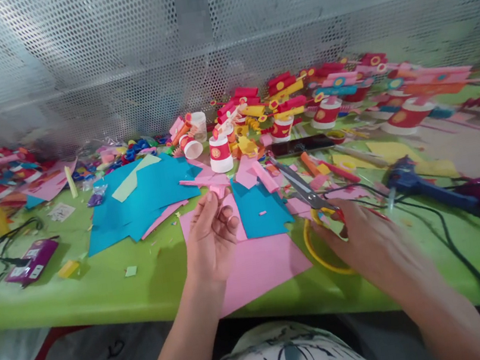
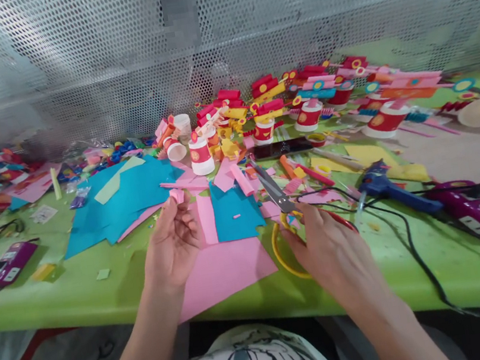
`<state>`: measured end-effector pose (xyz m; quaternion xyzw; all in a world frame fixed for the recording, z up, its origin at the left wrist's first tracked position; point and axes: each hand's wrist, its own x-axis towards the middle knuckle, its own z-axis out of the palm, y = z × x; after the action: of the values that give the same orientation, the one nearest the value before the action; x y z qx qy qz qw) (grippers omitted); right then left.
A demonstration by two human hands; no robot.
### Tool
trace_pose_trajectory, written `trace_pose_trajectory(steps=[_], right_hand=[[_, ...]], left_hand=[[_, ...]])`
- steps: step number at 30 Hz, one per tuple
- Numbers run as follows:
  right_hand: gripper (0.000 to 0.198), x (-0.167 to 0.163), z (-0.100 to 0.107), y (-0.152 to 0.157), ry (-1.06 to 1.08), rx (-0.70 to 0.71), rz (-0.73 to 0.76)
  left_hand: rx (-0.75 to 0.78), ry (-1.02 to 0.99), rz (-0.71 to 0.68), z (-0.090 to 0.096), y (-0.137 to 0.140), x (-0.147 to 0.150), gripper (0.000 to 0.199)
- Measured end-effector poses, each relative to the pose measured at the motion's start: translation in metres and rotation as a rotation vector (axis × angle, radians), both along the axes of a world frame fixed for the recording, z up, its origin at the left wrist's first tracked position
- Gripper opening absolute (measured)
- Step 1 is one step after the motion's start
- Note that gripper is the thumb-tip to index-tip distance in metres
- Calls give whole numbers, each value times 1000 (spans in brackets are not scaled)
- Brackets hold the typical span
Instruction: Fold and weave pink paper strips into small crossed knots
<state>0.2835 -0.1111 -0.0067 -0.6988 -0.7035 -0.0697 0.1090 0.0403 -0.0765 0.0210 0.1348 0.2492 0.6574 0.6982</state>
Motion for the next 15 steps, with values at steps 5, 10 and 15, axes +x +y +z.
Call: trace_pose_trajectory(steps=[5,10,15], right_hand=[[39,-7,1,8,-45,-33,2],[35,-11,2,9,-126,-110,-33],[31,-14,2,10,-195,-118,-71]], left_hand=[[89,287,100,14,4,-35,17],[310,771,288,25,35,-65,18],[456,1009,277,25,76,-67,20]])
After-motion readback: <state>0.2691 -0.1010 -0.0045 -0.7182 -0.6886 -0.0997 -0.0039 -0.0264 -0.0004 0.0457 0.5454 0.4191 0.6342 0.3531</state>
